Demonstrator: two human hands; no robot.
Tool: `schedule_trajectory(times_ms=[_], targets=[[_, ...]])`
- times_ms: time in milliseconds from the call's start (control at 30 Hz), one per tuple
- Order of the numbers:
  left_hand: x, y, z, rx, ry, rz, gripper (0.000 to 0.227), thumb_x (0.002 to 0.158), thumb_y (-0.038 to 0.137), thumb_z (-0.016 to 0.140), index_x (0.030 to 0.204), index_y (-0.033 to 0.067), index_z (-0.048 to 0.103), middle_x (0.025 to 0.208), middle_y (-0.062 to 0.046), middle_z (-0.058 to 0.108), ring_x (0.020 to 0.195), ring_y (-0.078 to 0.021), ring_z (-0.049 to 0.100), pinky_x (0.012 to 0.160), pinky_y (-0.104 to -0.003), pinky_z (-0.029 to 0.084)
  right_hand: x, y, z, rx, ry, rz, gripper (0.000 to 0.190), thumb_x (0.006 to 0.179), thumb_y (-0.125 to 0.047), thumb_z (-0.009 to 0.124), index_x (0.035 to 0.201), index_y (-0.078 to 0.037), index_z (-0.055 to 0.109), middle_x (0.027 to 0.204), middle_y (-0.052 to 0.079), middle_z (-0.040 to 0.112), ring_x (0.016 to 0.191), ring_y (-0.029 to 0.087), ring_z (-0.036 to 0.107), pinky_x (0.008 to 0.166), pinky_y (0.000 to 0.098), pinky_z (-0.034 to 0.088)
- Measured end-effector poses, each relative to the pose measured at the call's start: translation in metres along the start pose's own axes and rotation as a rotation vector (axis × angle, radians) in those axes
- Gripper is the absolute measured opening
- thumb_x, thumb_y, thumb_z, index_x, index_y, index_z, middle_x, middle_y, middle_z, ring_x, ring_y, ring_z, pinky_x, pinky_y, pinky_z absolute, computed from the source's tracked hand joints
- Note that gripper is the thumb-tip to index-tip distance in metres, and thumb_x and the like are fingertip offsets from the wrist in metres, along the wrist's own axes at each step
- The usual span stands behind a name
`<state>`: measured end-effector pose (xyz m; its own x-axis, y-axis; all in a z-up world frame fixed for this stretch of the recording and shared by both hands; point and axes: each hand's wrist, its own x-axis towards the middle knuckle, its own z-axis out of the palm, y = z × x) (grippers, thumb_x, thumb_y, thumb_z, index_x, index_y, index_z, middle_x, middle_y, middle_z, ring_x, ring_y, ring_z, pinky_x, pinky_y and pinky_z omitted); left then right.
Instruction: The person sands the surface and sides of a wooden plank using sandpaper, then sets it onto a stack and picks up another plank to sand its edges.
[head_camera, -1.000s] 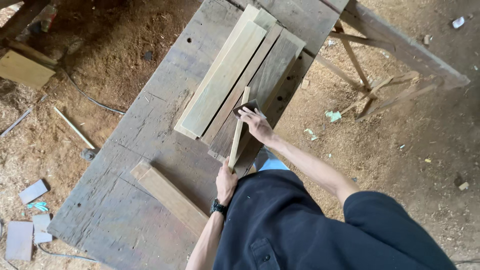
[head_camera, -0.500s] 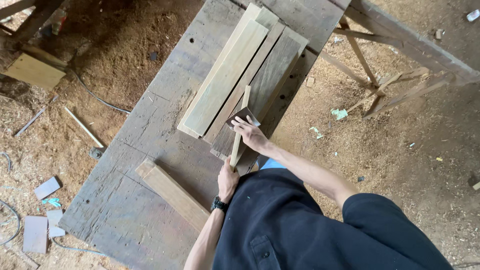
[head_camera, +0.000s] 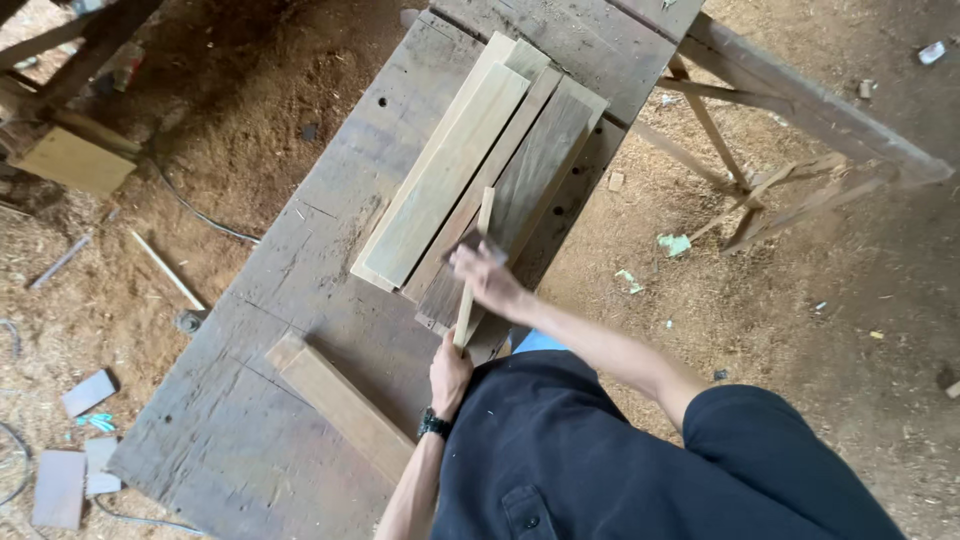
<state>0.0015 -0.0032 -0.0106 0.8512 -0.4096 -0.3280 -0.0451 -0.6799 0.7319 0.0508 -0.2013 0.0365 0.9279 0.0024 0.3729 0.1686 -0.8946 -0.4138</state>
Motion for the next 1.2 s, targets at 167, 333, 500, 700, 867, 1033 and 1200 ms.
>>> schedule_trajectory(times_ms=[167, 333, 500, 700, 867, 1033, 1200], targets=[[-0.003, 0.000, -0.004, 0.066, -0.018, -0.009, 0.051, 0.088, 0.010, 0.056, 0.138, 0.0178, 0.049, 0.100, -0.024, 0.067, 0.087, -0.0425, 0.066, 0.076, -0.052, 0.053, -0.054, 0.010, 0.015, 0.154, -0.181, -0.205, 0.028, 0.100, 0.000, 0.051, 0.123, -0.006, 0.066, 0.135, 0.013, 0.061, 0.131, 0.029, 0.052, 0.118, 0.0527, 0.031], [0.009, 0.021, -0.007, -0.026, -0.014, 0.048, 0.052, 0.084, 0.007, 0.057, 0.134, 0.0181, 0.052, 0.108, -0.024, 0.067, 0.094, -0.0441, 0.065, 0.078, -0.052, 0.052, 0.000, 0.085, 0.016, 0.025, 0.009, -0.027, 0.027, 0.103, 0.007, 0.045, 0.120, -0.002, 0.063, 0.134, 0.018, 0.061, 0.130, 0.033, 0.054, 0.119, 0.0507, 0.037], [0.014, 0.023, 0.004, -0.042, -0.015, -0.022, 0.051, 0.085, 0.010, 0.058, 0.135, 0.0184, 0.051, 0.102, -0.024, 0.068, 0.093, -0.0447, 0.065, 0.077, -0.053, 0.052, 0.022, 0.067, 0.025, 0.132, 0.013, 0.273, 0.030, 0.094, 0.006, 0.045, 0.117, -0.001, 0.063, 0.133, 0.018, 0.061, 0.127, 0.034, 0.055, 0.113, 0.0483, 0.043], [0.022, 0.006, 0.017, 0.034, 0.042, 0.041, 0.033, 0.090, 0.013, 0.057, 0.120, 0.0037, 0.049, 0.089, -0.029, 0.068, 0.081, -0.0475, 0.066, 0.070, -0.056, 0.052, -0.049, 0.011, 0.009, 0.087, -0.128, 0.027, 0.026, 0.095, -0.002, 0.045, 0.113, -0.003, 0.065, 0.133, 0.014, 0.062, 0.130, 0.032, 0.055, 0.114, 0.0548, 0.034], [0.021, 0.017, 0.010, 0.003, -0.007, 0.035, 0.026, 0.089, 0.010, 0.056, 0.111, 0.0007, 0.045, 0.085, -0.029, 0.068, 0.076, -0.0478, 0.066, 0.067, -0.056, 0.051, -0.024, 0.060, 0.012, -0.003, -0.038, -0.164, 0.028, 0.099, 0.007, 0.047, 0.119, -0.002, 0.063, 0.130, 0.014, 0.064, 0.126, 0.028, 0.057, 0.119, 0.0512, 0.035], [0.021, 0.025, 0.009, -0.012, 0.016, 0.039, 0.026, 0.089, 0.010, 0.057, 0.110, 0.0002, 0.045, 0.084, -0.030, 0.067, 0.076, -0.0482, 0.065, 0.068, -0.056, 0.051, 0.015, 0.086, 0.027, 0.027, 0.089, 0.263, 0.023, 0.093, 0.010, 0.051, 0.103, -0.006, 0.065, 0.125, 0.014, 0.068, 0.130, 0.033, 0.058, 0.118, 0.0515, 0.035], [0.020, 0.026, 0.010, -0.002, 0.009, 0.017, 0.028, 0.089, 0.013, 0.059, 0.108, 0.0001, 0.044, 0.086, -0.030, 0.067, 0.079, -0.0486, 0.065, 0.069, -0.055, 0.051, -0.032, 0.025, 0.028, 0.101, 0.003, 0.106, 0.024, 0.094, 0.004, 0.051, 0.114, 0.003, 0.063, 0.130, 0.021, 0.062, 0.127, 0.035, 0.054, 0.111, 0.0534, 0.036]])
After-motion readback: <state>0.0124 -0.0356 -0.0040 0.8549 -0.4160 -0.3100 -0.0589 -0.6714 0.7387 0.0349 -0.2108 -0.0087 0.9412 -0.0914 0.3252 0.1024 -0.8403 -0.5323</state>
